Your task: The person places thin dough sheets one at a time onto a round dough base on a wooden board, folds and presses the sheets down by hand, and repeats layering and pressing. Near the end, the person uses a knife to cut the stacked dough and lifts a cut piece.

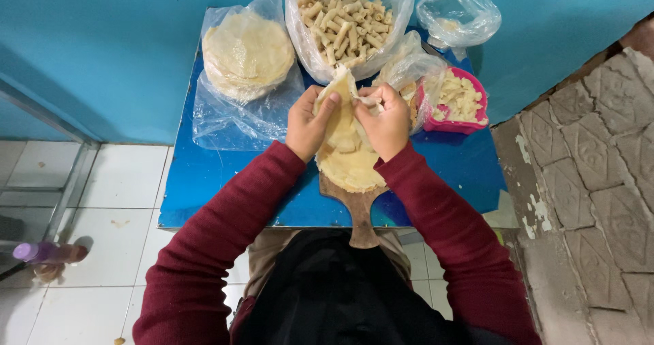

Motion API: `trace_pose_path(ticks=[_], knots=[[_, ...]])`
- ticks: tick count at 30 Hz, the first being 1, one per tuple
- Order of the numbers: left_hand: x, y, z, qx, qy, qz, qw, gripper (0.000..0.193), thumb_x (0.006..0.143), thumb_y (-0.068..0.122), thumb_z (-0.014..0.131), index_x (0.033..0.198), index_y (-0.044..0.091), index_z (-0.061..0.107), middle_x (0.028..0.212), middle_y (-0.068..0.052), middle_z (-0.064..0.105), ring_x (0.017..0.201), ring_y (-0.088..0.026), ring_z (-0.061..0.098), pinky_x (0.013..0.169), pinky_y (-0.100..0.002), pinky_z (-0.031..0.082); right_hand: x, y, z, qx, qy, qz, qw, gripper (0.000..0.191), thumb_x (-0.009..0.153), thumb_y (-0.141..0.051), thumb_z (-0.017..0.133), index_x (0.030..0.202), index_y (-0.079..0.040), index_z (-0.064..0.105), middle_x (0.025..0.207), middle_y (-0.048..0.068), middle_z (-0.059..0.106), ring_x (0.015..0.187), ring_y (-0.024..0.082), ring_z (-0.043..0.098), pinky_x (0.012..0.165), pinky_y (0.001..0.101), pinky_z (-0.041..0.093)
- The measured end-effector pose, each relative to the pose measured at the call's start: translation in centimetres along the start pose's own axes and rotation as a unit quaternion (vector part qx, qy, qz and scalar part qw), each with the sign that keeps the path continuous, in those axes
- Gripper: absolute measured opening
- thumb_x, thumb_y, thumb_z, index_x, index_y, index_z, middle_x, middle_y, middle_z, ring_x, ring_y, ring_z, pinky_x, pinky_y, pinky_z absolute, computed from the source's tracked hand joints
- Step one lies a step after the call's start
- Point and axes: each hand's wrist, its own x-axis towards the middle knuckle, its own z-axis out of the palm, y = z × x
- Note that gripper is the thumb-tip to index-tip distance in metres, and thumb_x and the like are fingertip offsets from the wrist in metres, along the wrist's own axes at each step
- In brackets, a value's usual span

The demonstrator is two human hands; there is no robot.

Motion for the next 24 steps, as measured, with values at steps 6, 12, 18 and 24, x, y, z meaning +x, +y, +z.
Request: trace_pose_path(ticks=[6, 12, 18, 24], knots=[[0.4, -0.8, 0.1, -0.096, -0.013, -0.007, 0.995, 0.022, 0.107, 0.025, 0.062, 0.107, 0.004, 0.063, 0.095, 0.003, 0.066, 0.084, -0.003, 0.057, 0.075, -0.022, 0.050, 0.5, -1.1, -0.6, 0.093, -0.032, 0.054, 0.994, 0.025, 0.091, -0.001, 0.076, 0.110, -0.001, 0.060, 0.106, 0.006, 0.069, 0.099, 0.011, 0.065, 0.088, 0.0248, 0.053], [0.5, -1.2, -0.4, -0.056, -0.021, 0.000, 0.998, 0.022, 0.106, 0.026, 0.063, 0.107, 0.005, 0.064, 0.094, 0.003, 0.066, 0.084, -0.003, 0.057, 0.074, -0.022, 0.050, 0.7, -1.4, -1.2, 0.237, -0.064, 0.195, 0.950, 0.037, 0.099, -0.015, 0.071, 0.132, 0.001, 0.064, 0.118, 0.004, 0.072, 0.109, 0.012, 0.065, 0.098, 0.0282, 0.051], [1.4, -1.6, -0.8, -0.226, 0.020, -0.067, 0.972, 0.020, 0.106, 0.025, 0.060, 0.110, 0.006, 0.063, 0.096, 0.002, 0.065, 0.083, -0.007, 0.059, 0.075, -0.025, 0.051, 2.2, 0.2, -3.1, 0.416, -0.038, 0.273, 0.866, 0.038, 0.104, -0.025, 0.064, 0.134, -0.003, 0.060, 0.125, 0.005, 0.071, 0.116, 0.017, 0.067, 0.104, 0.0345, 0.051], [1.8, -0.6, -1.2, -0.343, 0.072, -0.068, 0.934, 0.021, 0.105, 0.020, 0.058, 0.117, 0.003, 0.063, 0.111, -0.005, 0.069, 0.100, -0.014, 0.065, 0.088, -0.030, 0.054, 3.9, 0.3, -6.4, 0.480, -0.076, 0.350, 0.801, 0.037, 0.105, -0.027, 0.057, 0.135, -0.004, 0.058, 0.128, 0.010, 0.069, 0.118, 0.024, 0.068, 0.104, 0.0409, 0.054]])
